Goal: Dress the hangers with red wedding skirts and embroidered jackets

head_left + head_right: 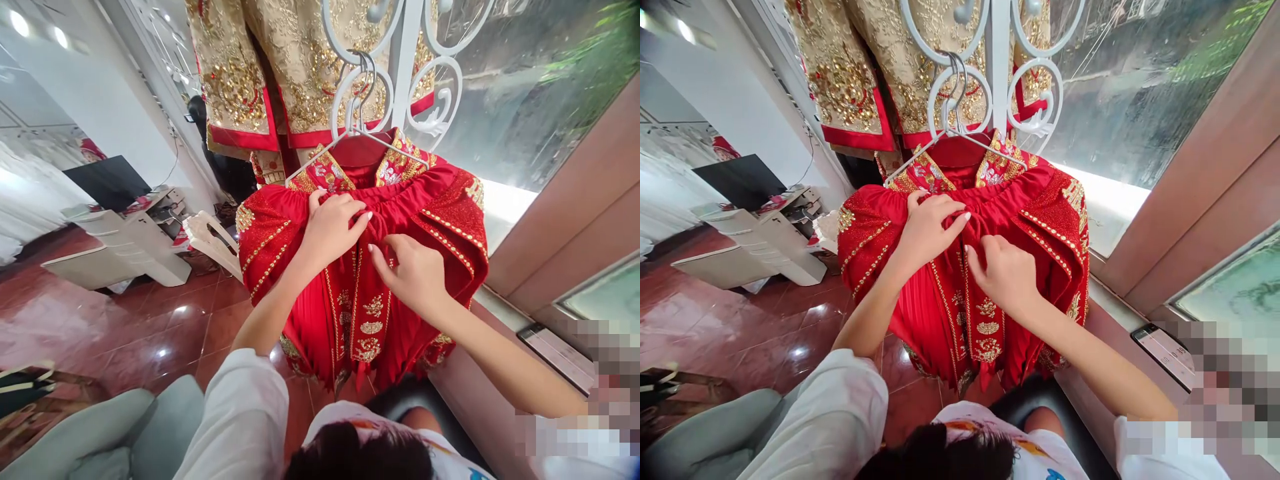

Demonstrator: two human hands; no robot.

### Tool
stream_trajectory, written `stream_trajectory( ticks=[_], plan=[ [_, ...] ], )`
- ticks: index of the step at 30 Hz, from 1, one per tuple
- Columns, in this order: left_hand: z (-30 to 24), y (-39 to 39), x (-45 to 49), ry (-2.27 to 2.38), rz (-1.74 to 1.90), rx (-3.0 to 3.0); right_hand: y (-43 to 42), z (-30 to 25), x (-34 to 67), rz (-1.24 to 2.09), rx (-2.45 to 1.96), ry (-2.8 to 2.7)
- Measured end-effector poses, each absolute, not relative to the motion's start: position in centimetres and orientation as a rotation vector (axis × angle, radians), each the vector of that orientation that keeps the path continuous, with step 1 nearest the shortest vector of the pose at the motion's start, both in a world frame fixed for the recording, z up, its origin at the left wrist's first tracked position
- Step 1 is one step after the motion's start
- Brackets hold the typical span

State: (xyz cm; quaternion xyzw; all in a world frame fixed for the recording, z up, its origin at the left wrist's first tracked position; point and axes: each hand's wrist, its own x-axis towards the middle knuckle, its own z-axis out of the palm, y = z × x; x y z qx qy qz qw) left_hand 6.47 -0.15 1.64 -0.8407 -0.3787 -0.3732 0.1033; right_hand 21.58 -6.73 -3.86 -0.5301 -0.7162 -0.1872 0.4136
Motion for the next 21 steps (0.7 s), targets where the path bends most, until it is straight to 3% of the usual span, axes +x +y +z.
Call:
stream_trajectory(
  ticks=[7, 21],
  plan=[
    [2.1, 0.1, 5.4, -1.168, -1.118, -2.661, -5.4, -3.1, 20.2, -0.934, -1.344, -1.696],
    [1.8, -0.4, 5.5, -1.169, -0.987, -2.648, -4.4, -4.7, 23.7, -0.902, -1.214, -2.005]
  ],
)
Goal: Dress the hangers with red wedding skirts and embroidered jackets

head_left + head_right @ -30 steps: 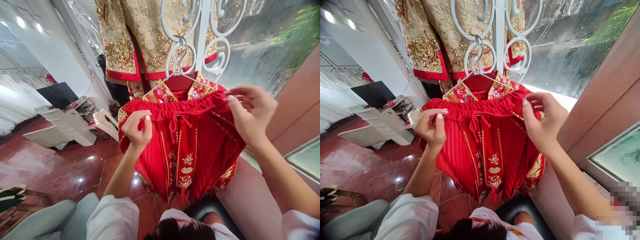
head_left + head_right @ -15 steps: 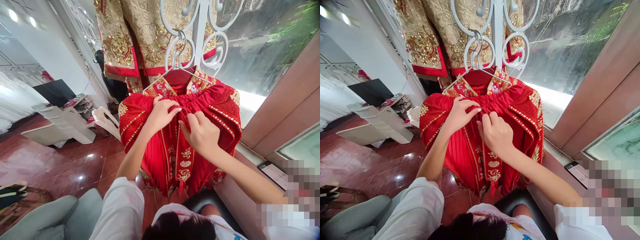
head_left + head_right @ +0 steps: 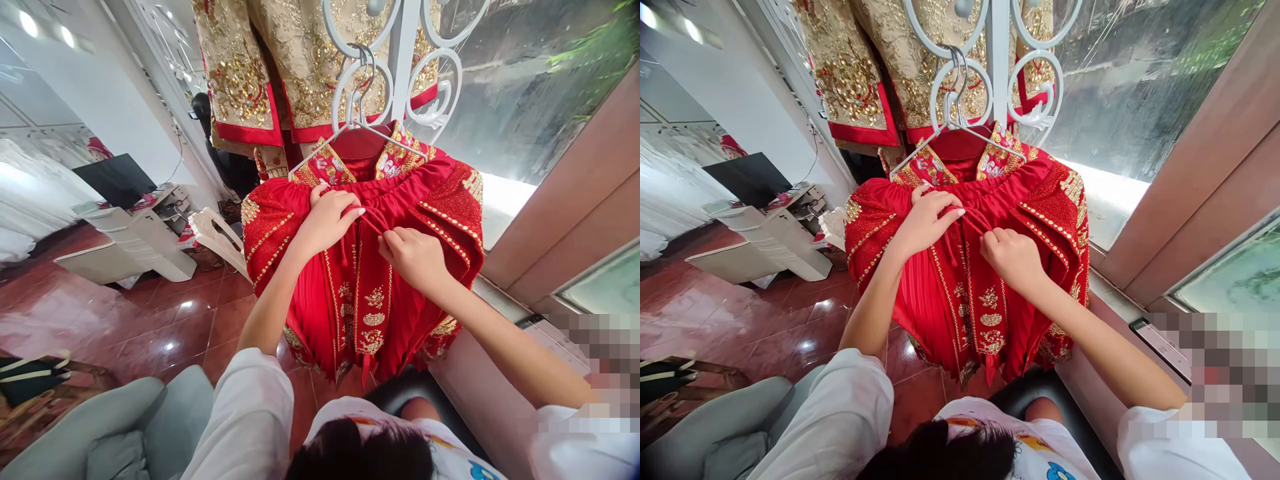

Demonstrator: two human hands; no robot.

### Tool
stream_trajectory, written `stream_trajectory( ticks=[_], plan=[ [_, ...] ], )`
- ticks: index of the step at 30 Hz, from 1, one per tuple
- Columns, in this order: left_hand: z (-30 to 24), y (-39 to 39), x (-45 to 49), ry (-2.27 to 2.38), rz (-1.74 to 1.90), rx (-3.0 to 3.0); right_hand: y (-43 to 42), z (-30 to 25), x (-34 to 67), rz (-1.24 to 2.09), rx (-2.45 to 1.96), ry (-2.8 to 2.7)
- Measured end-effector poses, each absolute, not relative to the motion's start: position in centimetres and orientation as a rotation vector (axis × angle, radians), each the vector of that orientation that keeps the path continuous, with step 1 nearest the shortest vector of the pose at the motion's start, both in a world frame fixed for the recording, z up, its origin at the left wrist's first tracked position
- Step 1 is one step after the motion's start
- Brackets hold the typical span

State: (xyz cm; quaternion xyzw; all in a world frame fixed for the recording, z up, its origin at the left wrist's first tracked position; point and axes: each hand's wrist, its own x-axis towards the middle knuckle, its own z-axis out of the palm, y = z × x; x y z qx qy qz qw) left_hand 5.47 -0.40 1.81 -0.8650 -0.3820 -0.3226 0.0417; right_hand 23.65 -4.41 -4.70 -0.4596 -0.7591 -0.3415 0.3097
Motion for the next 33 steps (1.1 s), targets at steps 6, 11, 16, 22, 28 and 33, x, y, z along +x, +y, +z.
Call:
stream_trajectory(
  ticks=[6, 11, 16, 22, 28, 33],
  plan=[
    [1.4, 0.1, 5.6, -1.128, -1.014, -2.635, -6.5, -7.3, 25.5, -0.847, -1.173, -2.076],
    [0.4, -0.7, 5.2, -0.970, -1.467, -2.408, -7.2, -7.6, 25.4, -0.548, -1.199, -2.013],
    [-1.7, -2.3, 4.9, -1.108, -1.602, -2.007, -5.0, -4.3, 24.7, -0.262, -1.181, -1.758],
    [-2.3, -1.9, 5.3, -1.210, -1.565, -2.060, -2.7, -2.4, 23.5, -0.103, -1.287, -1.793],
    [-1.8, -1.5, 5.4, -1.165, -1.735, -2.211, -3.4, -2.6, 23.1, 0.228, -1.162, -1.592],
    [-1.8, -0.9, 5.4, -1.204, -1.782, -2.222, -3.3, -1.2, 23.0, 0.725, -0.818, -1.354]
  ],
)
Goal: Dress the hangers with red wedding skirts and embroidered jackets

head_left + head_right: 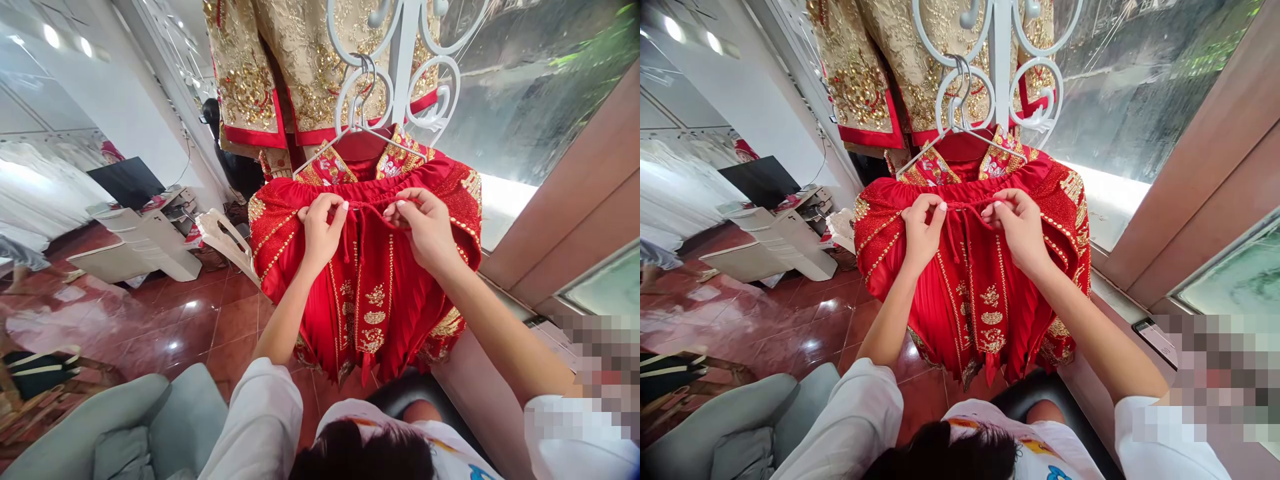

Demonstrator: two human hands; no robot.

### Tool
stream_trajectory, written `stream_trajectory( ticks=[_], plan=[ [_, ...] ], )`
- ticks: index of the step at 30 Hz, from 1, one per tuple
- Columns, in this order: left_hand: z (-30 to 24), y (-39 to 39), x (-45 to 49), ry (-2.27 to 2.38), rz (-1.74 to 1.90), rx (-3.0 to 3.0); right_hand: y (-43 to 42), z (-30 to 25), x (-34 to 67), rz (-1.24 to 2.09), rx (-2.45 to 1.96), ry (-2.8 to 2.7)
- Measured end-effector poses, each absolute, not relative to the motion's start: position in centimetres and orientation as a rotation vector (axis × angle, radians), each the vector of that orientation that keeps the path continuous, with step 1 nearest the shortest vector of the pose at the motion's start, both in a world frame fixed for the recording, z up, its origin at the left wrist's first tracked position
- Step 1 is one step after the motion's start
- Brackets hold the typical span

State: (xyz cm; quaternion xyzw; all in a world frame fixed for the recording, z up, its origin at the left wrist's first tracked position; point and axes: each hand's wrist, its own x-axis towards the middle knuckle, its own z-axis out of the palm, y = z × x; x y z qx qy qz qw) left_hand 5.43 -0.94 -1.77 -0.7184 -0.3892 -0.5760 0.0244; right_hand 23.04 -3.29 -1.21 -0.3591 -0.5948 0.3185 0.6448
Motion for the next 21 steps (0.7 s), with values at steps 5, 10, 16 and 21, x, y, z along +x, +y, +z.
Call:
stream_trajectory(
  ticks=[5, 10, 16, 21],
  plan=[
    [-1.9, -0.4, 5.6, -1.182, -1.944, -2.314, -2.1, 0.5, 23.7, 0.870, -0.741, -1.285],
    [-1.6, -0.8, 6.0, -1.289, -1.789, -2.328, -1.2, 0.9, 23.7, 0.945, -0.746, -1.156],
    [-1.0, -1.2, 4.7, -1.235, -1.630, -2.512, -0.9, 1.5, 24.2, 1.063, -0.751, -1.083],
    [-1.0, -1.4, 4.3, -1.169, -1.735, -2.640, -1.0, 1.0, 24.2, 0.974, -0.743, -1.169]
  ],
)
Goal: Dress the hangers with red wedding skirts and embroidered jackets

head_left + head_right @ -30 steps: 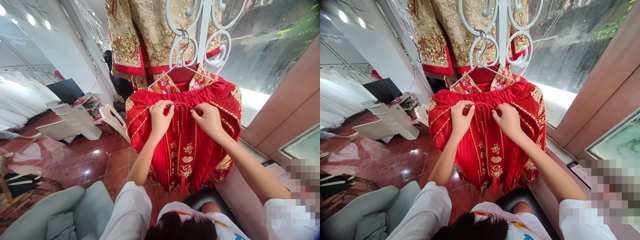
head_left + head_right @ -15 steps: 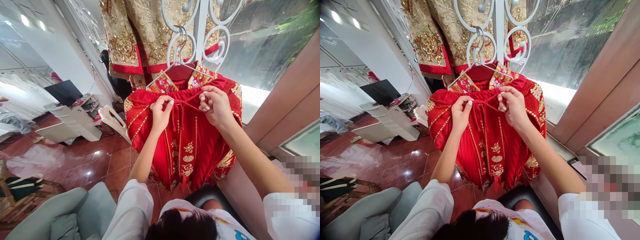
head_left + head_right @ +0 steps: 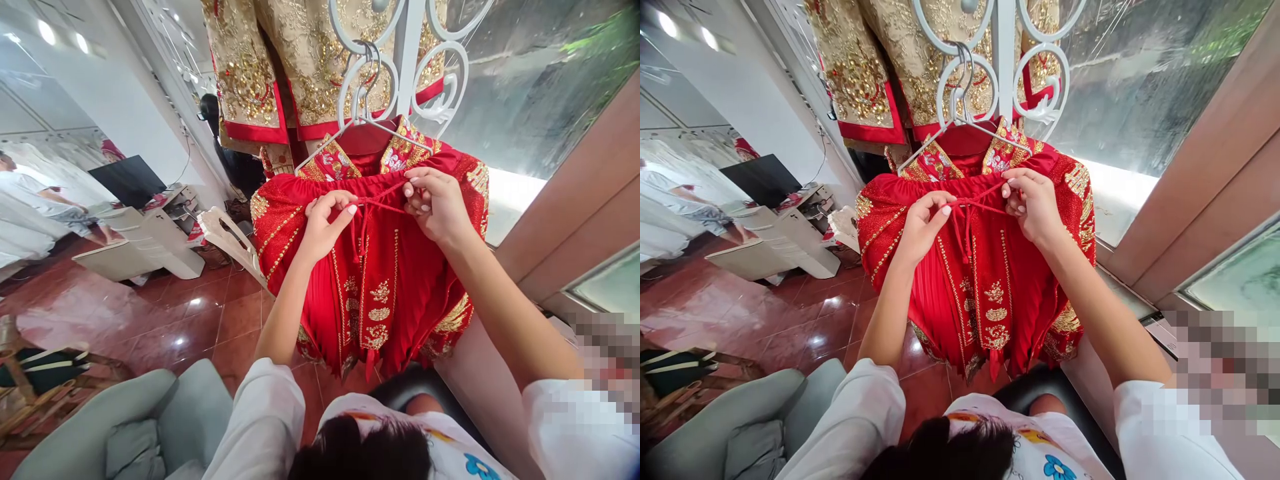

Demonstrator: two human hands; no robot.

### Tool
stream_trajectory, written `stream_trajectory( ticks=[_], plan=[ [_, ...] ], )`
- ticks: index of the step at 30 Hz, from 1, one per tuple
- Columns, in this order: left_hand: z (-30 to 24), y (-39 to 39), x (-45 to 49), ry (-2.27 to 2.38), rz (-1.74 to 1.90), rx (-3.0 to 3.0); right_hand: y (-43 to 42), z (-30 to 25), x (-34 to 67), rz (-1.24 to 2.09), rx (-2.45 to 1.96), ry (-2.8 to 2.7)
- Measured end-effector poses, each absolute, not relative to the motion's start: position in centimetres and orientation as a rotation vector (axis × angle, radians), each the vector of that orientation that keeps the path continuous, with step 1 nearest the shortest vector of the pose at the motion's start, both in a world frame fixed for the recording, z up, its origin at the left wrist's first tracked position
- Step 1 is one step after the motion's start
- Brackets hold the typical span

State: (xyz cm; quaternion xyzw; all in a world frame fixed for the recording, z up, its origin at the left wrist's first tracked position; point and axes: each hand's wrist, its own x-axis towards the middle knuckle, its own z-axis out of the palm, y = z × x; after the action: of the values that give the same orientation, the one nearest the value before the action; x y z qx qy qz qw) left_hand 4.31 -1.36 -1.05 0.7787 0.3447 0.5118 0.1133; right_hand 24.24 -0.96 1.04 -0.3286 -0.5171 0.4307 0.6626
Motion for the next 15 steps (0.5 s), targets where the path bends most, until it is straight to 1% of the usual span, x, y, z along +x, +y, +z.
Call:
stream_trajectory(
  ticks=[4, 7, 11, 15],
  plan=[
    [-1.5, -0.8, 4.9, 0.802, 1.628, 2.066, -1.8, 0.7, 24.4, 0.796, -0.842, -1.322],
    [-1.7, -0.3, 5.4, 0.840, 1.740, 1.976, -2.6, 0.6, 25.0, 0.668, -0.920, -1.449],
    [-1.5, -0.2, 5.8, 0.886, 1.776, 1.971, -2.4, 0.4, 25.6, 0.747, -0.867, -1.445],
    [-1.5, -0.3, 5.4, 0.823, 1.747, 1.982, -1.7, 0.1, 25.6, 0.872, -0.826, -1.371]
  ],
)
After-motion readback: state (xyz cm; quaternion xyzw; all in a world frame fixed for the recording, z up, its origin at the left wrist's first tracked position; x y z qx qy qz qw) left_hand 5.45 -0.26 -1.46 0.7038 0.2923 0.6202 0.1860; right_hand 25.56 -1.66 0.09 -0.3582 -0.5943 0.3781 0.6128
